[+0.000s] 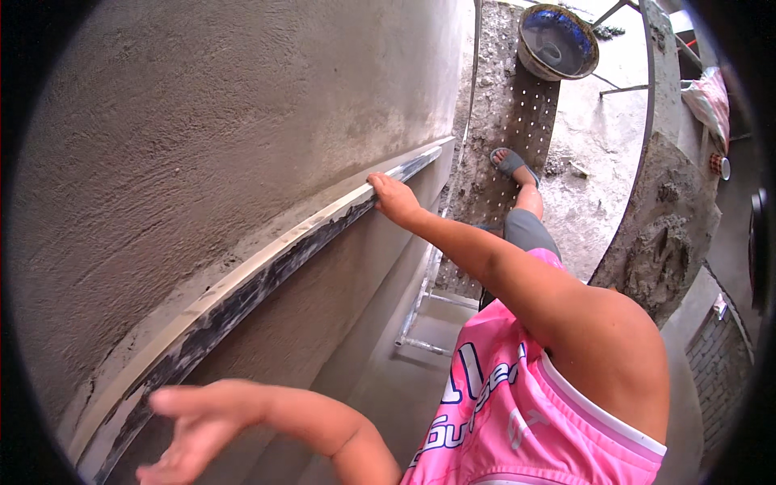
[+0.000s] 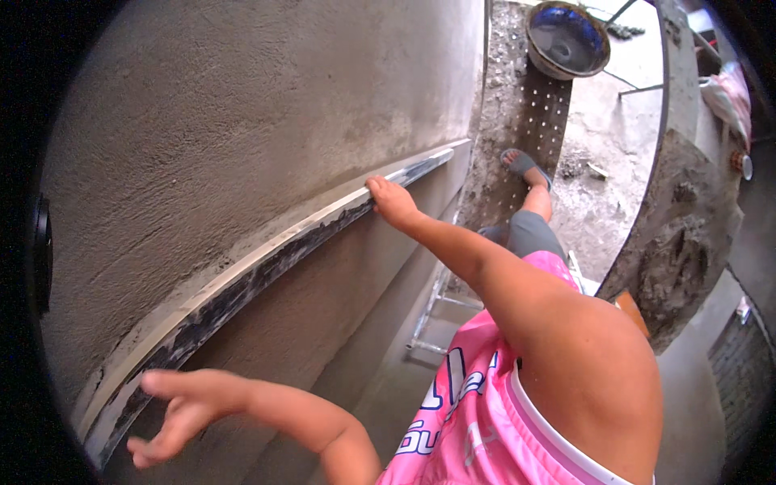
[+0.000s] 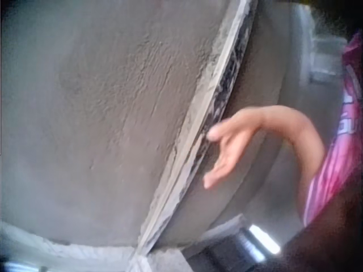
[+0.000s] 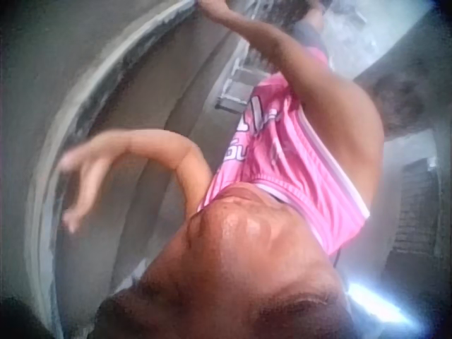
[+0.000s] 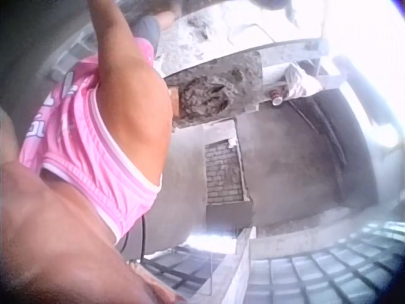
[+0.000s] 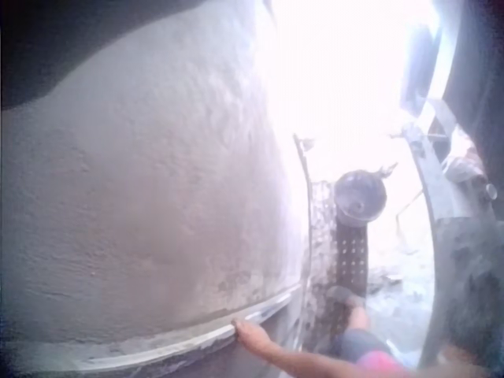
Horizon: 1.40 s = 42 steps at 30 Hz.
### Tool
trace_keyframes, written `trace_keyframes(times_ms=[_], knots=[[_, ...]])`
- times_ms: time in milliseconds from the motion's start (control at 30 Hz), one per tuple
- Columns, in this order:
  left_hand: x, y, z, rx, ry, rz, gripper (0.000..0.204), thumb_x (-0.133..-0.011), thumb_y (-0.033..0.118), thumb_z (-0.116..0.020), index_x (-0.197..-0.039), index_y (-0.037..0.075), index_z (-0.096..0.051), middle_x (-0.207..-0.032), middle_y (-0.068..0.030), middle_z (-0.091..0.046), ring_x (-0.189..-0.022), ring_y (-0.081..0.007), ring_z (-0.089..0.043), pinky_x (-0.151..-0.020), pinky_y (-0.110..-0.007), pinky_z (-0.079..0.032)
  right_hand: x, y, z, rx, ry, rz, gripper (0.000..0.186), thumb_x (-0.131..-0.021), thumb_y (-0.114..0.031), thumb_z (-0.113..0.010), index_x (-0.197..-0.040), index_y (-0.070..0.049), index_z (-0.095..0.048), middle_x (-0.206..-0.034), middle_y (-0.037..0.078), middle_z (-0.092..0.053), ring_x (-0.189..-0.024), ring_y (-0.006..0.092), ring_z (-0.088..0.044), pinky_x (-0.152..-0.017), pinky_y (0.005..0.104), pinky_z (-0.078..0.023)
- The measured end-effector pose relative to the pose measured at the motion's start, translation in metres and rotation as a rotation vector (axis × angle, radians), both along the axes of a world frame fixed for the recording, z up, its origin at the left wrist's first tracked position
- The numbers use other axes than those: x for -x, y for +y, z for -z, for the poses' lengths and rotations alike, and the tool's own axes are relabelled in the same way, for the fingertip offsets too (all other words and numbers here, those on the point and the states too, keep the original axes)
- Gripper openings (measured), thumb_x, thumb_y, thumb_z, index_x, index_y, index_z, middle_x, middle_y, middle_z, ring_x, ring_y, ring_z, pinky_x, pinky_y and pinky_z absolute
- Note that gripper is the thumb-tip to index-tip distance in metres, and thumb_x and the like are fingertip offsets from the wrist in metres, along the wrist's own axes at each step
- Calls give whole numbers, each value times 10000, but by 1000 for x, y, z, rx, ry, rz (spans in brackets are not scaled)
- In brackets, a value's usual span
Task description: The person applies plaster mortar onto an upper wall section using a trowel and smooths the wet plaster surface along a guide rail by hand with a long metal straightedge.
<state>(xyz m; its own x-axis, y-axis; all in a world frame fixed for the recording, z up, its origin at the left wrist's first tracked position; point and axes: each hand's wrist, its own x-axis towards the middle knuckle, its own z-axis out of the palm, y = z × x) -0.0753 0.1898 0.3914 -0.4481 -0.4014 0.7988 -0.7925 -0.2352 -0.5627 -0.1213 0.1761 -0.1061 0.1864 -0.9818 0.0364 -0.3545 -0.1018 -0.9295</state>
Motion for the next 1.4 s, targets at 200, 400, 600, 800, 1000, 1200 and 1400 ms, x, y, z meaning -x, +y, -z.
trace_keyframes(times_ms=[200, 400, 600, 800, 1000, 1200, 1400], knots=[[45, 13, 189, -1148, 149, -119, 525, -923, 278, -651, -1414, 129, -539, -1626, -206, -296, -1539, -380, -206, -1246, -561, -84, -2, -3, -3, -21, 22, -71, 680, -695, -63, -795, -1303, -19, -494, -1337, 170, -574, -1205, 343, -589, -993, 414, -501], [12, 14, 309, -1499, -377, -342, 594, -979, 235, -465, -1530, 27, -385, -1634, -185, -308, -1535, -324, -249, -1275, -451, -114, 5, -1, 1, 139, 181, -121, 449, -926, -211, -570, -1340, -45, -522, -1400, 128, -591, -1360, 247, -521, -1145, 456, -366], [-12, 1, 337, -1433, -469, -384, 627, -990, 265, -435, -1581, 95, -310, -1618, -166, -347, -1522, -297, -286, -1281, -434, -74, 9, -12, 11, 221, 95, -201, 487, -913, -238, -596, -1356, -44, -539, -1437, 95, -560, -1394, 224, -483, -1163, 453, -344], [-23, 8, 334, -1290, -631, -410, 591, -994, 325, -445, -1553, 144, -376, -1470, -58, -485, -1422, -200, -410, -1262, -418, -93, 4, -16, 26, 289, -71, -301, 729, -780, -258, -778, -1402, -22, -481, -1463, 131, -533, -1401, 247, -474, -1173, 461, -333], [-27, 5, 356, -1118, -717, -511, 560, -949, 357, -487, -1483, 191, -456, -1459, 24, -492, -1386, -134, -429, -1242, -394, -153, 4, -26, 48, 372, -178, -319, 875, -688, -241, -853, -1429, -9, -451, -1500, 131, -499, -1412, 256, -461, -1188, 461, -321], [-39, 0, 371, -1021, -675, -520, 519, -878, 378, -539, -1382, 257, -520, -1385, 82, -524, -1354, -90, -444, -1242, -360, -218, -4, -38, 72, 501, -323, -297, 1003, -675, -253, -879, -1491, -5, -351, -1549, 174, -413, -1440, 318, -400, -1206, 513, -275], [-40, 19, 365, -1011, -525, -592, 684, -838, 220, -661, -1478, 309, -436, -1456, 103, -478, -1408, -114, -404, -1289, -317, -245, -2, -5, 223, 425, -302, -268, 979, -741, -215, -847, -1528, -36, -292, -1564, 221, -337, -1442, 404, -345, -1211, 526, -256]])
